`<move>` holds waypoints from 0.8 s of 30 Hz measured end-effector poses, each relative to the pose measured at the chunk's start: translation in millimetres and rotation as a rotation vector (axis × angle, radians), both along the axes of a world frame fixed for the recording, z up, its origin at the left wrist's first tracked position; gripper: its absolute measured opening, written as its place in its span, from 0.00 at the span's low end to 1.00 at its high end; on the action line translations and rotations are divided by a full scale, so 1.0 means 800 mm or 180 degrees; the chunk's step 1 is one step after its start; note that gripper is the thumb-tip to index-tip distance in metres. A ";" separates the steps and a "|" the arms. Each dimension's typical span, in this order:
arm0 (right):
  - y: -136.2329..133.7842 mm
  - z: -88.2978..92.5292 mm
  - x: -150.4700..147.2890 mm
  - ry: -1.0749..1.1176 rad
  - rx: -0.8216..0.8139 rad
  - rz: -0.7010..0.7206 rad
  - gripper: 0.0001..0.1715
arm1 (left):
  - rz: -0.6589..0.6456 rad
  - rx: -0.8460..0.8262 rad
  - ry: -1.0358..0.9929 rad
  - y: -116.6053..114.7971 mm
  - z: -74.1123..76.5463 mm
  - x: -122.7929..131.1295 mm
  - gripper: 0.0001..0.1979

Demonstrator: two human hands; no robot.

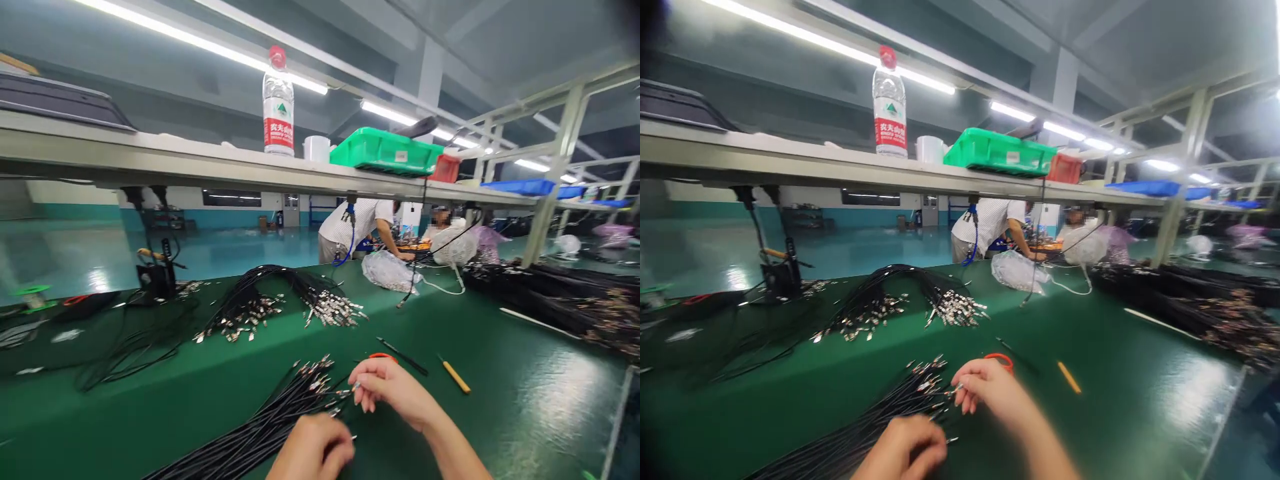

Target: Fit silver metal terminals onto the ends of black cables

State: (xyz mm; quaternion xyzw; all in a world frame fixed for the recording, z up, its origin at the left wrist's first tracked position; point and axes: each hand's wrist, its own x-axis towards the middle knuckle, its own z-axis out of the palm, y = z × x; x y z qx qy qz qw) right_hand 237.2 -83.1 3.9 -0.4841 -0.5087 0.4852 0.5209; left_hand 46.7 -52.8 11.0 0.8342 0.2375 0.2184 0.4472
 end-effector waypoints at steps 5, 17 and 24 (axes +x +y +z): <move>-0.007 0.002 -0.001 0.0185 0.0034 0.0173 0.17 | 0.0518 0.0536 -0.0593 0.015 -0.020 0.014 0.10; -0.008 0.005 -0.014 -0.1447 0.0180 -0.0360 0.14 | 0.0251 -0.2120 -0.1234 0.017 -0.045 0.038 0.11; -0.011 0.005 -0.018 -0.1697 0.0070 -0.0232 0.16 | 0.0046 -0.2501 -0.1438 0.018 -0.044 0.031 0.11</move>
